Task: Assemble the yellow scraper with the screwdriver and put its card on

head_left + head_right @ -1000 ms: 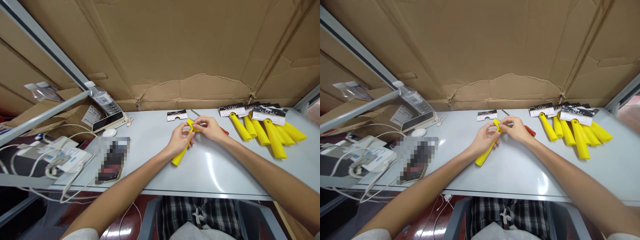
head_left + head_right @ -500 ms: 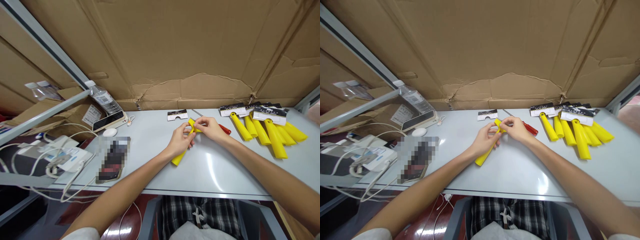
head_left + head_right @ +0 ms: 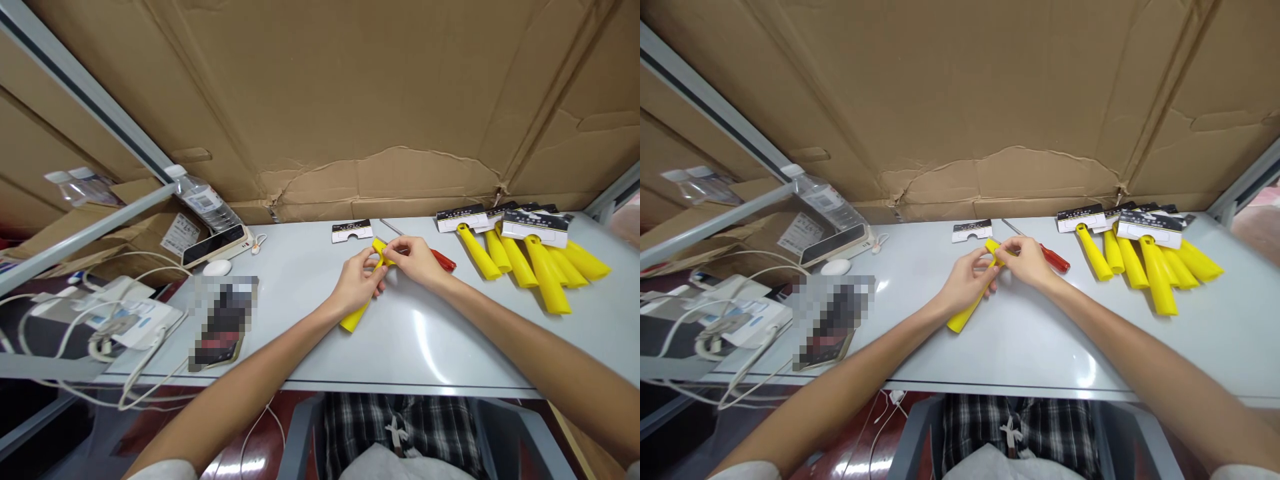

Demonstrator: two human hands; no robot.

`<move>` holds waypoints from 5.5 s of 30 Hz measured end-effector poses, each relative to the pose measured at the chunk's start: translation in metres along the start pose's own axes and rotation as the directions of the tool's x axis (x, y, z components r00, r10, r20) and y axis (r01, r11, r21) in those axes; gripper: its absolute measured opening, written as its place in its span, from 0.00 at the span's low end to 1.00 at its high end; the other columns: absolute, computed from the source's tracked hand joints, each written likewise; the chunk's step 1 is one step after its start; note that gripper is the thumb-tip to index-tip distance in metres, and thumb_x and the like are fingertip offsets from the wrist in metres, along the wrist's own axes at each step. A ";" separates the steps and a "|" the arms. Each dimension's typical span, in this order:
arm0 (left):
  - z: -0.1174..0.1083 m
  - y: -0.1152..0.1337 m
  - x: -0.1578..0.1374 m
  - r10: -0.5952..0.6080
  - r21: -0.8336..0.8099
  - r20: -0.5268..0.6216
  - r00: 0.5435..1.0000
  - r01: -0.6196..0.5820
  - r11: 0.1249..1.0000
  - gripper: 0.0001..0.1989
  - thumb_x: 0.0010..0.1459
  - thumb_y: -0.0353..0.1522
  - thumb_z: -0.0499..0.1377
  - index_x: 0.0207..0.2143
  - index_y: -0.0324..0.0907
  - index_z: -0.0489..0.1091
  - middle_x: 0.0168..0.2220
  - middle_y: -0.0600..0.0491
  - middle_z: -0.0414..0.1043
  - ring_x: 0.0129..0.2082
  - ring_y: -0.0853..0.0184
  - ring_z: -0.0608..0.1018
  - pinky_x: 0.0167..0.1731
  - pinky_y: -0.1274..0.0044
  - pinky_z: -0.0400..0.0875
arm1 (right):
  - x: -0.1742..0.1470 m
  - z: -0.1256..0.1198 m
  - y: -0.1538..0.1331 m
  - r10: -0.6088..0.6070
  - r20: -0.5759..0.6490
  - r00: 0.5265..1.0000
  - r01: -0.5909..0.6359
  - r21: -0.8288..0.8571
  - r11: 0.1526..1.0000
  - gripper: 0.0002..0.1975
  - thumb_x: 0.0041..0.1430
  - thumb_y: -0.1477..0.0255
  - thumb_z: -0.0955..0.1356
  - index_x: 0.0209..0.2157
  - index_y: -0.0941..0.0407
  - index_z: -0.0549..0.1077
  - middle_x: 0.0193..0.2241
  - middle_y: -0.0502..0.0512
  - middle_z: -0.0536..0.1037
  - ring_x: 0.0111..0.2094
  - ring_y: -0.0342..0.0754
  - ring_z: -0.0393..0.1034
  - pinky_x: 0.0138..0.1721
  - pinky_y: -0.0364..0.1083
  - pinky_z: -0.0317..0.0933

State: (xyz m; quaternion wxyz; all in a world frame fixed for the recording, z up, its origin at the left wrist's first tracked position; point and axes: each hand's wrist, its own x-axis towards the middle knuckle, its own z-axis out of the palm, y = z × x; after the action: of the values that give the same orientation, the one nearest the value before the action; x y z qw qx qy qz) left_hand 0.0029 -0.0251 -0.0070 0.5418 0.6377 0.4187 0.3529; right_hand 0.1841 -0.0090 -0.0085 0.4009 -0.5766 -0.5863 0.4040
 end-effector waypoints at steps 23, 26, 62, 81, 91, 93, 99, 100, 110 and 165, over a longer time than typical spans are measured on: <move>0.002 -0.001 0.000 -0.007 -0.019 0.002 1.000 0.007 1.000 0.23 0.65 0.39 0.69 0.58 0.40 0.71 0.40 0.50 0.78 0.23 0.72 0.79 0.21 0.79 0.74 | -0.001 -0.003 -0.005 0.105 0.088 0.991 -0.123 0.237 0.964 0.34 0.41 0.47 0.76 0.36 0.64 0.74 0.38 0.57 0.78 0.36 0.35 0.69 0.41 0.37 0.62; 0.002 0.000 0.000 -0.012 -0.011 0.007 1.000 0.012 1.000 0.22 0.66 0.37 0.67 0.59 0.40 0.70 0.40 0.50 0.78 0.23 0.72 0.79 0.21 0.79 0.75 | -0.001 -0.002 -0.005 0.098 0.071 0.993 -0.114 0.269 0.957 0.33 0.40 0.50 0.76 0.37 0.63 0.71 0.39 0.56 0.78 0.37 0.36 0.70 0.42 0.37 0.64; -0.008 0.005 0.017 -0.234 -0.422 -0.220 0.947 0.124 0.898 0.18 0.59 0.30 0.64 0.51 0.44 0.65 0.50 0.46 0.82 0.24 0.70 0.80 0.21 0.78 0.72 | 0.020 -0.085 -0.003 0.211 0.050 0.976 -0.041 -0.912 0.407 0.31 0.62 0.50 0.67 0.63 0.45 0.72 0.49 0.60 0.76 0.53 0.52 0.72 0.55 0.50 0.67; -0.011 -0.003 0.019 -0.134 -0.285 -0.228 0.964 0.066 0.956 0.18 0.63 0.33 0.64 0.52 0.45 0.63 0.51 0.45 0.81 0.27 0.68 0.82 0.22 0.76 0.75 | 0.024 -0.086 0.001 0.209 0.058 0.976 -0.027 -0.923 0.384 0.33 0.62 0.49 0.67 0.66 0.46 0.71 0.49 0.59 0.77 0.54 0.52 0.72 0.57 0.50 0.67; -0.008 -0.001 0.018 -0.110 -0.185 -0.272 0.956 0.060 0.981 0.18 0.60 0.33 0.67 0.49 0.44 0.65 0.44 0.47 0.81 0.24 0.68 0.81 0.21 0.76 0.74 | 0.022 -0.089 -0.002 0.165 0.077 0.983 0.000 -0.906 0.422 0.32 0.63 0.60 0.67 0.68 0.46 0.69 0.50 0.58 0.77 0.51 0.47 0.72 0.54 0.44 0.65; -0.009 -0.001 0.017 -0.115 -0.185 -0.277 0.954 0.065 0.981 0.18 0.60 0.33 0.67 0.49 0.44 0.65 0.43 0.47 0.81 0.24 0.68 0.81 0.22 0.77 0.73 | 0.020 -0.094 -0.007 0.098 0.048 0.994 -0.004 -0.881 0.473 0.31 0.62 0.62 0.68 0.67 0.49 0.71 0.49 0.58 0.78 0.51 0.46 0.72 0.55 0.43 0.65; -0.010 -0.001 0.016 -0.121 -0.192 -0.272 0.955 0.069 0.979 0.18 0.61 0.32 0.66 0.50 0.44 0.66 0.43 0.47 0.82 0.25 0.68 0.81 0.23 0.77 0.73 | -0.001 -0.118 -0.031 -0.167 -0.251 0.954 0.073 -0.343 0.936 0.27 0.54 0.61 0.75 0.53 0.60 0.74 0.46 0.58 0.79 0.44 0.41 0.76 0.46 0.40 0.71; -0.010 0.000 0.016 -0.120 -0.189 -0.270 0.955 0.070 0.980 0.17 0.61 0.32 0.66 0.50 0.44 0.66 0.43 0.47 0.82 0.25 0.68 0.81 0.23 0.77 0.74 | -0.006 -0.120 -0.033 -0.172 -0.294 0.940 0.111 -0.213 0.971 0.29 0.51 0.59 0.77 0.50 0.61 0.73 0.46 0.60 0.79 0.43 0.42 0.77 0.42 0.40 0.71; -0.010 0.001 0.015 -0.117 -0.148 -0.277 0.954 0.078 0.986 0.16 0.62 0.32 0.65 0.50 0.44 0.66 0.44 0.48 0.81 0.24 0.69 0.81 0.22 0.77 0.74 | -0.023 -0.124 -0.011 -0.199 -0.350 0.915 0.234 0.061 0.970 0.33 0.38 0.58 0.82 0.41 0.61 0.70 0.32 0.55 0.75 0.29 0.40 0.72 0.33 0.40 0.70; -0.011 -0.008 0.018 -0.083 -0.100 -0.280 0.956 0.057 0.993 0.17 0.63 0.33 0.67 0.51 0.44 0.67 0.42 0.49 0.80 0.25 0.68 0.83 0.21 0.78 0.75 | -0.032 -0.130 -0.011 -0.263 -0.319 0.910 0.222 -0.161 0.962 0.29 0.38 0.58 0.80 0.41 0.62 0.79 0.35 0.58 0.79 0.35 0.39 0.78 0.38 0.30 0.72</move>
State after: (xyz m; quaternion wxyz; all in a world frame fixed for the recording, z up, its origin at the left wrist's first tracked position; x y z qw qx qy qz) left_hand -0.0006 -0.0035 -0.0134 0.5168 0.5397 0.4980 0.4401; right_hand 0.3021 -0.0392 0.0475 0.5068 -0.5830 -0.5994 0.2098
